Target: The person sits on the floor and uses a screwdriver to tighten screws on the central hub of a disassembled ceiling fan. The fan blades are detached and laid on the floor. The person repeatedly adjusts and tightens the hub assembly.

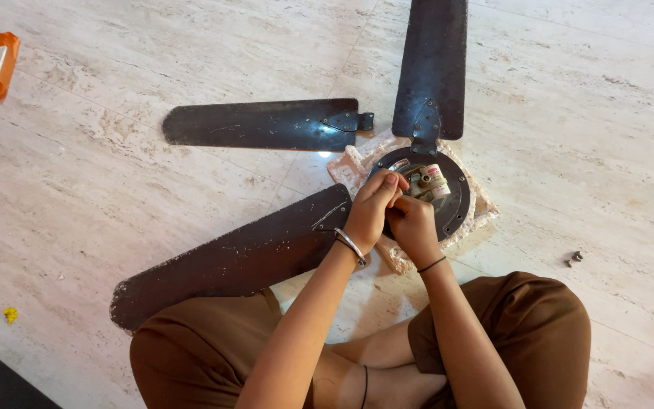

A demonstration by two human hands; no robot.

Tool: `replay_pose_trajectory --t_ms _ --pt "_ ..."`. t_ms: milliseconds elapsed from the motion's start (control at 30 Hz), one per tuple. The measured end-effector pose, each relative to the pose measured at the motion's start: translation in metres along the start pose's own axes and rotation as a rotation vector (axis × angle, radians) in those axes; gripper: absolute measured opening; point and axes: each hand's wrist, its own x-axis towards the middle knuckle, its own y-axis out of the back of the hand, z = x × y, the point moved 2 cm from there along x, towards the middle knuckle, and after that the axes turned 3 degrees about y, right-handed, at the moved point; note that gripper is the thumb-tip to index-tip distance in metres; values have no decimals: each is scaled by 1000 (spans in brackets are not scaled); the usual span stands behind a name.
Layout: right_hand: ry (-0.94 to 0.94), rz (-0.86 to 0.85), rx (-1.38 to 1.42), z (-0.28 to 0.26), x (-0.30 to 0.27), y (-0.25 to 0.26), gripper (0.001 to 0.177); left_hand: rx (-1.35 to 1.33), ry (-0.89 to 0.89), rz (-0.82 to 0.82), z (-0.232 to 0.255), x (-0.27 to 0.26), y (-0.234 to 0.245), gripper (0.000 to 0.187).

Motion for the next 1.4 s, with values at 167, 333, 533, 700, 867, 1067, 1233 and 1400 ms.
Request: replay_pose_trajectory --t_ms 167,333,533,700,867,1067,1233,1400 --pt "-18 -63 16 2 -1 4 9 -67 13 116 -7 2 -11 37" --pt "40 -66 5 -9 5 15 14 29 -22 278 -10 14 -12 46" --pt "-20 -36 -90 -28 15 37 26 -32 -5 223 -16 23 -4 44" --pt "-49 33 -14 -46 16 64 16 -40 25 181 -17 23 6 43" --pt "-82 186 -188 -62 9 115 12 -24 32 86 -12 24 8 42" --pt "-215 318 -330 -74 -10 167 12 142 71 -28 -8 22 4 45" --pt "-213 303 -324 -73 -15 169 11 283 73 -115 2 24 5 47" --pt "-108 193 -307 -73 -11 149 11 333 133 -146 7 17 8 49"
